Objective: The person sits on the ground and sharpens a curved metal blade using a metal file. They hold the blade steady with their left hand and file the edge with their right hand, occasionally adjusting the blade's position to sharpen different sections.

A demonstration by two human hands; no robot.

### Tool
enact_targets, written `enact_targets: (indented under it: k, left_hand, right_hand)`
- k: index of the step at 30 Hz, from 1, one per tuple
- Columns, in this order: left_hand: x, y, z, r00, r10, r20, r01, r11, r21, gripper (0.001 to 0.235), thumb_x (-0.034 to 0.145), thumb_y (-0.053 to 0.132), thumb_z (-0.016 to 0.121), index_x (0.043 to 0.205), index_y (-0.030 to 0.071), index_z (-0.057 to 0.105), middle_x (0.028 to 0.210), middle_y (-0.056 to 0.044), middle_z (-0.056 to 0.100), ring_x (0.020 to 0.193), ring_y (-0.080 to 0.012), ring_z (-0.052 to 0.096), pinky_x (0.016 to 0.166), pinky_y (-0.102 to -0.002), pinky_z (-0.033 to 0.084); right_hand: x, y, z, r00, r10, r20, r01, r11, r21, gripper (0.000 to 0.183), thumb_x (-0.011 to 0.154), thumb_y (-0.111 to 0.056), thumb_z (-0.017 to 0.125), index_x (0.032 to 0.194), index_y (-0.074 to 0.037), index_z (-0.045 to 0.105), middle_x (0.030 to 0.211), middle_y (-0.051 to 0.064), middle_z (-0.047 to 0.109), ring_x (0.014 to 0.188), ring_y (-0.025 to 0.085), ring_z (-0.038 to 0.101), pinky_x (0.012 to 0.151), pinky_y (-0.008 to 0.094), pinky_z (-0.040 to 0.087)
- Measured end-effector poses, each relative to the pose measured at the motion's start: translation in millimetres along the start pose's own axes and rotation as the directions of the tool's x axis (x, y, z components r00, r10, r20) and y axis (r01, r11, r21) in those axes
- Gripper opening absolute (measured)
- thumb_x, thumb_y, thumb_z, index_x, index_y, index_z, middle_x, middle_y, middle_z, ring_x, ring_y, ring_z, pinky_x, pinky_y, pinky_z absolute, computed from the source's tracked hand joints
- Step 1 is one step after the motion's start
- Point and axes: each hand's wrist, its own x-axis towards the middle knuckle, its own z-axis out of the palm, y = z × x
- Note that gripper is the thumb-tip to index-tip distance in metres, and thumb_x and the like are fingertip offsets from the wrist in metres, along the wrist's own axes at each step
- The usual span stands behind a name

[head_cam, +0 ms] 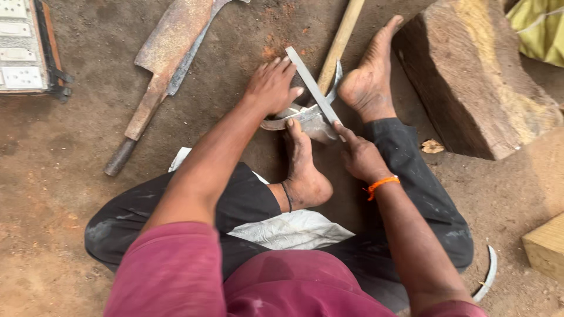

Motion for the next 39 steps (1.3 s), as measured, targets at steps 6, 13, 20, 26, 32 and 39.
enact_targets:
  k: [6,13,20,26,32,39]
  left_hand:
    - [-112.6,-19.6,28.0,0.994,-0.079,-0.069,0.08,0.997,0.017,0.032,0.105,0.043,0.058,0.113,0.013,0.064,0.106,-0.012,0.069,0.094,-0.0402,0.068,0.084,-0.055,0.053]
    - [-84.1,-84.2,23.2,0.928,0.219,-0.3,-0.163,0.966,0.2,0.021,0.102,0.033,0.067,0.099,0.012,0.065,0.088,-0.008,0.065,0.081,-0.0297,0.067,0.078,-0.045,0.053]
    - [-79.2,-17.5,5.9,0.849,0.425,-0.314,-0.432,0.9,0.049,0.034,0.105,0.025,0.058,0.129,0.003,0.067,0.13,-0.015,0.067,0.119,-0.0289,0.065,0.103,-0.048,0.049]
    - [-32.7,-1.0,1.1,0.806,0.577,-0.132,-0.562,0.816,0.134,0.051,0.104,0.041,0.059,0.133,-0.001,0.062,0.139,-0.018,0.061,0.135,-0.0302,0.054,0.116,-0.051,0.042]
    - [40.3,-7.5,-42.9,0.974,-0.029,0.224,-0.025,0.972,0.234,0.048,0.101,0.036,0.053,0.129,-0.001,0.063,0.141,-0.022,0.056,0.133,-0.0353,0.052,0.112,-0.051,0.041]
    - [-58.8,25.2,23.8,0.898,0.431,0.085,-0.436,0.899,0.047,0.061,0.091,0.039,0.059,0.138,0.0,0.058,0.151,-0.024,0.048,0.145,-0.0349,0.04,0.12,-0.054,0.027]
  right_hand:
    - [-43.2,-48.6,25.3,0.987,0.16,0.009,-0.157,0.977,-0.142,0.072,0.091,-0.005,0.06,0.158,-0.023,0.042,0.094,0.025,0.07,0.087,0.045,0.068,0.081,0.052,0.054]
    - [-19.4,-42.2,53.3,0.981,0.19,-0.025,-0.192,0.976,-0.105,0.073,0.086,-0.008,0.064,0.154,-0.026,0.045,0.092,0.025,0.07,0.085,0.044,0.069,0.079,0.053,0.055]
    - [-105.8,-110.5,-2.6,0.997,0.083,-0.004,-0.083,0.996,0.008,0.081,0.079,-0.001,0.063,0.155,-0.011,0.039,0.102,0.029,0.067,0.087,0.047,0.066,0.075,0.053,0.055]
    - [-87.4,-90.0,-3.1,0.985,0.166,0.035,-0.163,0.983,-0.091,0.072,0.083,-0.002,0.065,0.151,-0.016,0.046,0.091,0.026,0.064,0.08,0.044,0.066,0.071,0.053,0.054]
    - [4.7,-33.5,25.0,1.0,-0.004,-0.019,0.004,1.0,0.006,0.079,0.08,-0.001,0.065,0.155,-0.012,0.043,0.099,0.025,0.068,0.088,0.044,0.067,0.077,0.05,0.054]
    - [-157.5,-81.8,14.5,0.97,0.225,0.093,-0.223,0.974,-0.032,0.083,0.077,0.001,0.063,0.155,-0.015,0.04,0.099,0.029,0.066,0.083,0.046,0.067,0.075,0.053,0.055]
